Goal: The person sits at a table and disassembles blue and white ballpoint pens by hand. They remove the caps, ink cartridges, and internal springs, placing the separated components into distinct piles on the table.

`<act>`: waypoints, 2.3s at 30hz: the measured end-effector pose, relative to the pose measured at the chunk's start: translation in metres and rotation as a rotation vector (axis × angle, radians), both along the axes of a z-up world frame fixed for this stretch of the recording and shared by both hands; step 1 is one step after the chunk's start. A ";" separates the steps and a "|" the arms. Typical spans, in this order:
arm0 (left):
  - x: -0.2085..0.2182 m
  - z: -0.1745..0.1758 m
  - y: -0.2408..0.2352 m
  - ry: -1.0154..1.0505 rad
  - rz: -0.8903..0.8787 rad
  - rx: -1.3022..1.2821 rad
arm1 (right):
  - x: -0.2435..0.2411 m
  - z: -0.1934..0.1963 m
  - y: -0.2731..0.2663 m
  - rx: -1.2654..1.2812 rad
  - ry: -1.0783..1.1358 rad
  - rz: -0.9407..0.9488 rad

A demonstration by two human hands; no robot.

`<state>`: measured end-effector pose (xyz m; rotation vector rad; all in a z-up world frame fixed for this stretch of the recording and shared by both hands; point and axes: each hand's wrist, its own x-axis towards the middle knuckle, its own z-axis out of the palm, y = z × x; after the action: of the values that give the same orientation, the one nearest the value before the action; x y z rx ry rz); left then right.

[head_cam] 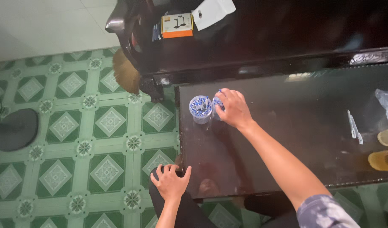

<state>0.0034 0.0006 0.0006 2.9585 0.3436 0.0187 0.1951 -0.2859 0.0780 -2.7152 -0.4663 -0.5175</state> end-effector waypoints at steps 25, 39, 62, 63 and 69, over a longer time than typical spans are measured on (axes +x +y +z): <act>-0.018 0.021 -0.001 -0.349 -0.246 -0.224 | -0.255 0.024 0.032 0.178 0.182 0.002; -0.056 0.037 -0.123 -0.014 -0.409 -1.084 | -0.269 0.031 0.032 0.730 0.114 -0.012; -0.038 0.046 -0.121 -0.051 -0.623 -0.840 | -0.289 0.009 0.002 0.964 0.364 -0.172; -0.034 0.055 -0.120 0.033 -0.642 -0.765 | -0.287 0.008 0.000 1.063 0.403 -0.208; -0.011 0.073 -0.124 0.375 -0.670 -0.305 | -0.255 -0.022 0.017 1.847 0.550 -0.553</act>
<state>-0.0080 -0.1231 0.0732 2.6054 -0.5616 -0.6099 -0.0600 -0.2685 0.0562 -0.9838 0.6666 -0.0923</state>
